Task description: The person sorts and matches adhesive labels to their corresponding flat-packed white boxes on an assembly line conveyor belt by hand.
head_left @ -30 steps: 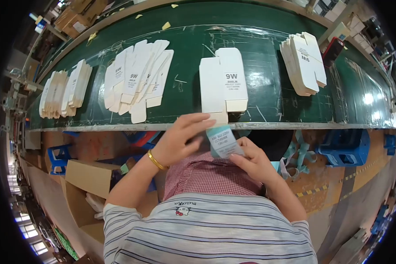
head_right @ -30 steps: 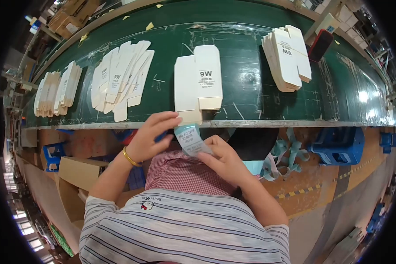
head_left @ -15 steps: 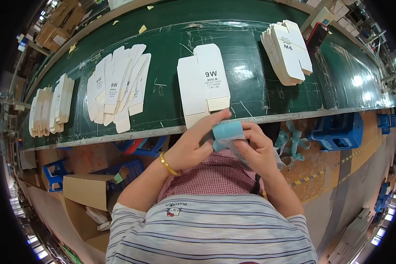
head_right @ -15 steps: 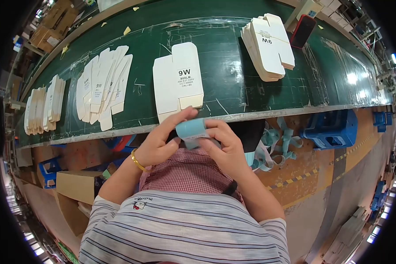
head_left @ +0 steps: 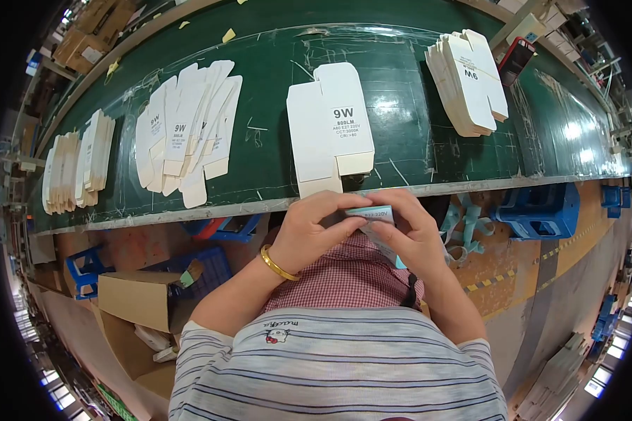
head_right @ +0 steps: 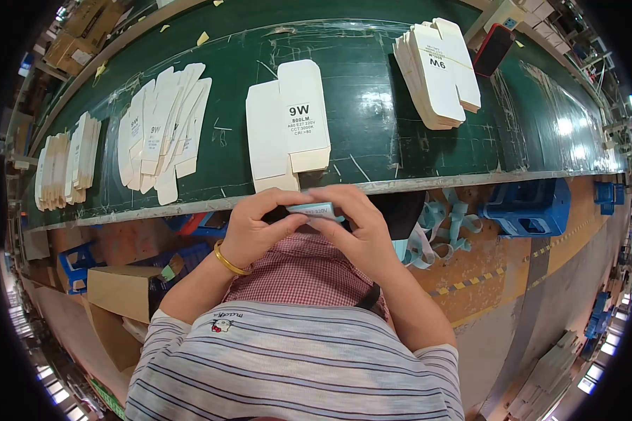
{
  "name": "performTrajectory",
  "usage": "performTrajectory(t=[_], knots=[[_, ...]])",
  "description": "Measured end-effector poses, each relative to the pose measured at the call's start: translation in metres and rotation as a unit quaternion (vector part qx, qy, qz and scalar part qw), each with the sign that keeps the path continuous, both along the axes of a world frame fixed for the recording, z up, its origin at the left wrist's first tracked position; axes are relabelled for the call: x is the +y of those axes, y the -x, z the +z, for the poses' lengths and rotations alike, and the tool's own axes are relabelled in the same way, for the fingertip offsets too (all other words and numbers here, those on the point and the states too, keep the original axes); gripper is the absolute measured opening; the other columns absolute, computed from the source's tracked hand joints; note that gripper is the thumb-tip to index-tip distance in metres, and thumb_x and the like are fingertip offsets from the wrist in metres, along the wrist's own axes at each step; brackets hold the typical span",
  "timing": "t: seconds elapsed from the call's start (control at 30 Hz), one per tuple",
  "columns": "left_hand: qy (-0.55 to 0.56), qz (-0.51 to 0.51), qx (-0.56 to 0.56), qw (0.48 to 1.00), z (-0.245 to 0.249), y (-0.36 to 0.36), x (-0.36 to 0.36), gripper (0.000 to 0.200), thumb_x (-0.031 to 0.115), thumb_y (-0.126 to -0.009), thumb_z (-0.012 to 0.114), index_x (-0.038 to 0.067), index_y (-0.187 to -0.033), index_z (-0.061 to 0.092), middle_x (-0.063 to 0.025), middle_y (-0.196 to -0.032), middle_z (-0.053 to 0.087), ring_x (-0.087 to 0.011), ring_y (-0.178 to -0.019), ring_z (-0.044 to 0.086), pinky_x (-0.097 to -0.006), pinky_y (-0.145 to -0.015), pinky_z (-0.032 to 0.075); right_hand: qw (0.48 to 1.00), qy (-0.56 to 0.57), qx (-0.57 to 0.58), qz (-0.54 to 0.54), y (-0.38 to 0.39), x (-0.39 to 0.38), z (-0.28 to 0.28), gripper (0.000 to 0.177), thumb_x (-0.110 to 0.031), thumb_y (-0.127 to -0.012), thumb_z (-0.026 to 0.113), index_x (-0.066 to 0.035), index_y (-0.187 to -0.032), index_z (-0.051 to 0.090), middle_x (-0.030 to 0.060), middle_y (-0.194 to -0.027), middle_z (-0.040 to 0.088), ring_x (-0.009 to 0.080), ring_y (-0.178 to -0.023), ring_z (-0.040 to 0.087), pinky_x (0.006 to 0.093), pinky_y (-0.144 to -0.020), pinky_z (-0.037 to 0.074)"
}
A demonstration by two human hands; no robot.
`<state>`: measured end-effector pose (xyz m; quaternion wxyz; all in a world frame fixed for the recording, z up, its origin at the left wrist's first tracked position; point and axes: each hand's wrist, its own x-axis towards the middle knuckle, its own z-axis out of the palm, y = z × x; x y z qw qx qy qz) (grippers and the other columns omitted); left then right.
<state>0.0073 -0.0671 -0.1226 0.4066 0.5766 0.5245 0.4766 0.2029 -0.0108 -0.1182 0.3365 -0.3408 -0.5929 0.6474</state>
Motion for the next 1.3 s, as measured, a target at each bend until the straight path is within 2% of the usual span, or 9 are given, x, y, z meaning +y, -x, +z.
performTrajectory(t=[0.07,0.17,0.3,0.47,0.57,0.77,0.97,1.2,1.3], knots=[[0.061,0.033,-0.043,0.997,0.007,-0.003,0.000,0.029,0.003,-0.082,0.073,0.004,-0.111,0.070,-0.0073,-0.103,0.070,-0.0158,-0.091,0.066,-0.0274,-0.084,0.053,0.991,-0.106,-0.079,0.014,-0.003,0.004,-0.010,0.017,0.002,-0.087,0.066,0.001,-0.103,0.067,0.0094,-0.113,0.061,0.0176,-0.102,0.058,0.0275,-0.089,0.046],[0.006,0.028,-0.039,0.999,0.004,0.000,0.007,0.026,0.002,-0.083,0.072,0.002,-0.109,0.069,-0.0074,-0.104,0.069,-0.0155,-0.093,0.066,-0.0272,-0.085,0.053,0.990,-0.126,-0.064,-0.004,0.001,0.005,-0.016,0.014,0.002,-0.087,0.066,0.001,-0.102,0.066,0.0065,-0.103,0.062,0.0147,-0.093,0.057,0.0263,-0.082,0.045],[0.087,0.012,-0.114,0.990,0.000,0.003,0.009,0.025,0.000,-0.084,0.071,0.000,-0.109,0.069,-0.0078,-0.103,0.067,-0.0151,-0.095,0.065,-0.0268,-0.085,0.053,0.991,-0.113,-0.030,-0.057,0.013,0.007,-0.017,0.006,-0.005,-0.088,0.067,-0.002,-0.092,0.066,0.0026,-0.089,0.060,0.0124,-0.081,0.055,0.0251,-0.071,0.044],[0.043,0.044,-0.102,0.993,-0.009,0.003,0.016,0.022,-0.002,-0.085,0.071,0.000,-0.107,0.070,-0.0071,-0.101,0.067,-0.0132,-0.092,0.064,-0.0252,-0.082,0.052,0.988,-0.098,-0.090,-0.076,0.021,0.007,-0.013,0.008,-0.008,-0.088,0.068,0.000,-0.091,0.066,0.0030,-0.085,0.058,0.0113,-0.076,0.054,0.0250,-0.067,0.042],[0.044,0.089,-0.085,0.991,-0.006,0.005,0.021,0.020,0.007,-0.085,0.072,0.002,-0.105,0.072,-0.0069,-0.098,0.068,-0.0143,-0.089,0.065,-0.0258,-0.081,0.053,0.985,-0.085,-0.125,-0.082,0.022,0.008,-0.019,0.010,-0.009,-0.088,0.069,0.000,-0.090,0.066,0.0030,-0.081,0.057,0.0106,-0.072,0.051,0.0249,-0.064,0.041],[0.117,0.068,-0.181,0.974,-0.002,0.014,0.032,0.019,0.000,-0.086,0.070,0.000,-0.105,0.071,-0.0049,-0.099,0.067,-0.0100,-0.090,0.062,-0.0223,-0.080,0.051,0.986,-0.085,-0.093,-0.107,0.037,0.012,-0.016,0.010,-0.010,-0.089,0.069,-0.001,-0.090,0.065,0.0018,-0.079,0.051,0.0097,-0.069,0.046,0.0248,-0.061,0.037],[0.090,0.027,-0.102,0.990,-0.004,0.020,0.034,0.019,0.002,-0.086,0.071,0.001,-0.105,0.071,-0.0043,-0.096,0.067,-0.0091,-0.085,0.063,-0.0218,-0.076,0.051,0.983,-0.096,-0.110,-0.109,0.039,0.018,-0.017,0.015,-0.011,-0.088,0.069,-0.001,-0.083,0.059,0.0020,-0.077,0.046,0.0107,-0.068,0.042,0.0264,-0.059,0.035],[0.070,0.039,-0.105,0.991,-0.005,0.019,0.038,0.017,0.002,-0.087,0.070,0.000,-0.104,0.072,-0.0045,-0.096,0.068,-0.0086,-0.082,0.062,-0.0209,-0.071,0.049,0.971,-0.158,-0.136,-0.113,0.038,0.019,-0.025,0.024,-0.011,-0.089,0.069,-0.001,-0.077,0.051,0.0040,-0.070,0.039,0.0129,-0.064,0.039,0.0290,-0.056,0.033],[0.046,0.065,-0.090,0.993,-0.005,0.018,0.037,0.015,0.002,-0.087,0.069,0.000,-0.102,0.073,-0.0049,-0.095,0.068,-0.0084,-0.079,0.061,-0.0207,-0.069,0.048,0.979,-0.126,-0.121,-0.106,0.036,0.018,-0.026,0.021,-0.015,-0.091,0.067,0.000,-0.081,0.055,0.0036,-0.071,0.045,0.0110,-0.065,0.041,0.0285,-0.057,0.035]])
